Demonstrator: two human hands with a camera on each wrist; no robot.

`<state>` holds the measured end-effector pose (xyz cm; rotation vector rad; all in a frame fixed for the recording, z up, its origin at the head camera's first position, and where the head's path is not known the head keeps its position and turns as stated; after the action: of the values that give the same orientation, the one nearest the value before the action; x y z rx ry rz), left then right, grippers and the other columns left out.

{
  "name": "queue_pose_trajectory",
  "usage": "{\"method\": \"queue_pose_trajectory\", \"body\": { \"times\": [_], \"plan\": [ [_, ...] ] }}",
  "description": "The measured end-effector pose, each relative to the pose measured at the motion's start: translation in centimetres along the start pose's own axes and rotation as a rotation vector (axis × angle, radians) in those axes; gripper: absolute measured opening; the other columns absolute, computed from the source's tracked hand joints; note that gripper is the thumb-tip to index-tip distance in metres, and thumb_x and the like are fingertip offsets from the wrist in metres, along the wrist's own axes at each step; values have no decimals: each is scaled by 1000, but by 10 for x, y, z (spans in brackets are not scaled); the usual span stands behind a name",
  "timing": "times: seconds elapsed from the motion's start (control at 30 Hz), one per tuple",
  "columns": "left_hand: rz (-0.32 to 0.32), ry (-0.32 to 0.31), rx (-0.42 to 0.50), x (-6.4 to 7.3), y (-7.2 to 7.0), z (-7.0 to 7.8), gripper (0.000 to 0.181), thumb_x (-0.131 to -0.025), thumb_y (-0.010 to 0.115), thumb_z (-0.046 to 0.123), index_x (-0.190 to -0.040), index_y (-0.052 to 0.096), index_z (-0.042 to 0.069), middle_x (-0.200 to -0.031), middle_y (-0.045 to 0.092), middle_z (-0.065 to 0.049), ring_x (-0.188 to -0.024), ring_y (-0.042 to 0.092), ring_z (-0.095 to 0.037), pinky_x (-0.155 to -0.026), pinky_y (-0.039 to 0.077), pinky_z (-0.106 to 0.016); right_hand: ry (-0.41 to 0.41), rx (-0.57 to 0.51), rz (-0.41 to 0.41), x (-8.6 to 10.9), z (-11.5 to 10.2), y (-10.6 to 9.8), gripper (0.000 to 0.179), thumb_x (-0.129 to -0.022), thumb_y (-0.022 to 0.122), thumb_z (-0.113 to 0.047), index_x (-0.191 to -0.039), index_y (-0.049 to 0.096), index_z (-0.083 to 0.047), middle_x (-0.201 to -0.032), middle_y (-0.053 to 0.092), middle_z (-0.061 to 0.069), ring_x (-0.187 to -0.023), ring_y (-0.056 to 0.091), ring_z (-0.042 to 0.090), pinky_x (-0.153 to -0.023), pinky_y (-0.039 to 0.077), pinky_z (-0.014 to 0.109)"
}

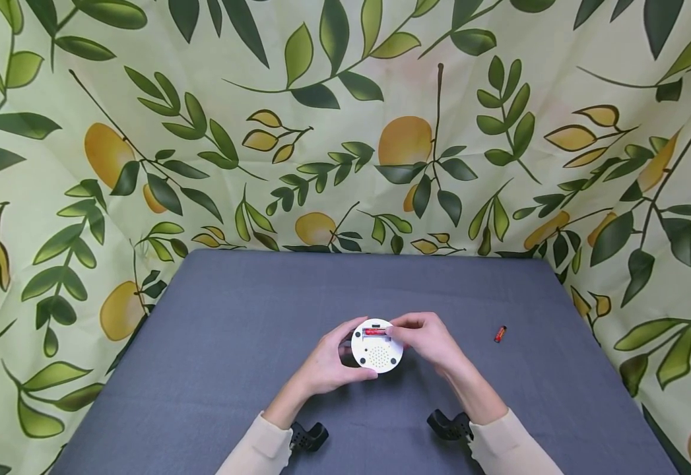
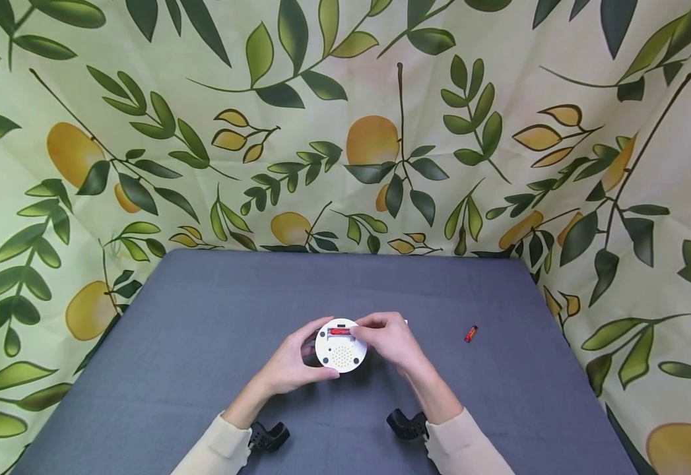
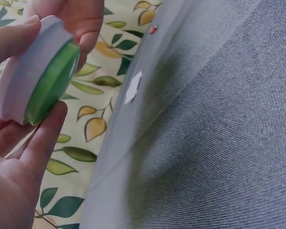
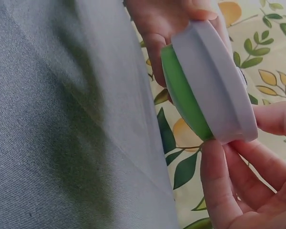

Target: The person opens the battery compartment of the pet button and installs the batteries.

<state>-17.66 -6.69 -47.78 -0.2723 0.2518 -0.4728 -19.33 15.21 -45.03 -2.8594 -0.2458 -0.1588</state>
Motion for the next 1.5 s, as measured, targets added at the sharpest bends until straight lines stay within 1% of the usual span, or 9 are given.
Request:
{"method": "queue_pose_trajectory", "body": {
  "times": [0.17, 0.33, 0.53, 0.73, 0.93, 1.1, 1.23, 1.4, 1.5],
  "plan": [
    [-4, 15, 24, 1, 0, -1, 87, -75, 93, 17, -149, 48, 15, -140, 56, 2, -116, 60, -16, -98, 54, -29, 6, -10, 26, 0, 0, 2, 16, -88, 77, -12, -99, 78, 0, -90, 72, 9, -75, 61, 22, -69, 55, 40],
    [0, 40, -3, 0, 0, 1, 87, -75, 92, 18, -149, 47, 10, -141, 55, 0, -118, 59, -17, -97, 55, -30, -6, -5, 62, -2, 1, 3, 16, -85, 79, -12, -95, 77, 0, -86, 71, 8, -75, 61, 19, -68, 53, 35],
    [-6, 27, -5, 0, 0, 0, 88, -75, 92, 16, -150, 47, 9, -141, 54, 1, -118, 58, -16, -98, 54, -29, -10, 3, 71, -1, 2, 4, 13, -86, 79, -11, -94, 77, 0, -86, 71, 7, -76, 61, 19, -68, 52, 34],
    [-8, 32, 22, -1, -1, 0, 87, -75, 92, 15, -150, 47, 11, -142, 55, -1, -117, 59, -16, -98, 54, -29, -12, 27, 49, 1, -1, 3, 14, -88, 77, -13, -96, 77, -2, -89, 71, 7, -79, 62, 21, -72, 54, 39],
    [0, 54, 40, -3, -3, 6, 88, -75, 92, 14, -150, 46, 10, -139, 57, -2, -116, 60, -17, -96, 55, -31, -42, 13, 1, 4, -7, -5, 21, -94, 71, -15, -106, 75, 1, -97, 72, 10, -82, 63, 22, -74, 57, 38],
    [6, 55, 58, -4, -5, 8, 86, -76, 91, 14, -150, 47, 13, -139, 57, -3, -117, 60, -17, -97, 55, -31, -81, 23, -42, 7, -13, -12, 24, -97, 69, -17, -112, 73, 2, -101, 72, 12, -82, 65, 23, -75, 58, 38],
    [15, 51, 69, -4, -6, 9, 85, -76, 91, 14, -149, 48, 14, -139, 57, -3, -117, 61, -18, -97, 55, -31, -112, 33, -75, 10, -17, -16, 25, -97, 69, -16, -112, 72, 3, -99, 71, 13, -79, 65, 25, -72, 59, 35],
    [20, 48, 67, -4, -5, 10, 86, -75, 92, 14, -149, 48, 14, -138, 58, -3, -117, 61, -17, -97, 55, -31, -129, 55, -86, 14, -18, -24, 24, -97, 70, -15, -111, 71, 4, -93, 69, 14, -78, 65, 26, -71, 59, 32],
    [27, 48, 59, -5, -6, 10, 86, -75, 92, 14, -149, 48, 13, -138, 58, -3, -116, 61, -17, -97, 55, -30, -132, 73, -80, 14, -18, -30, 24, -97, 70, -16, -110, 71, 5, -90, 69, 17, -77, 66, 27, -72, 60, 35]
  ]
}}
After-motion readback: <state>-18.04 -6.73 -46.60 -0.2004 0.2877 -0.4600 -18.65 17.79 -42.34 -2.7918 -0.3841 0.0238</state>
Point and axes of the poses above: each hand's wrist, its own x-axis away from the middle knuckle, its own y-axis out of the palm, z = x × y, the point moved 2 cm from there along -x, towards the middle knuckle
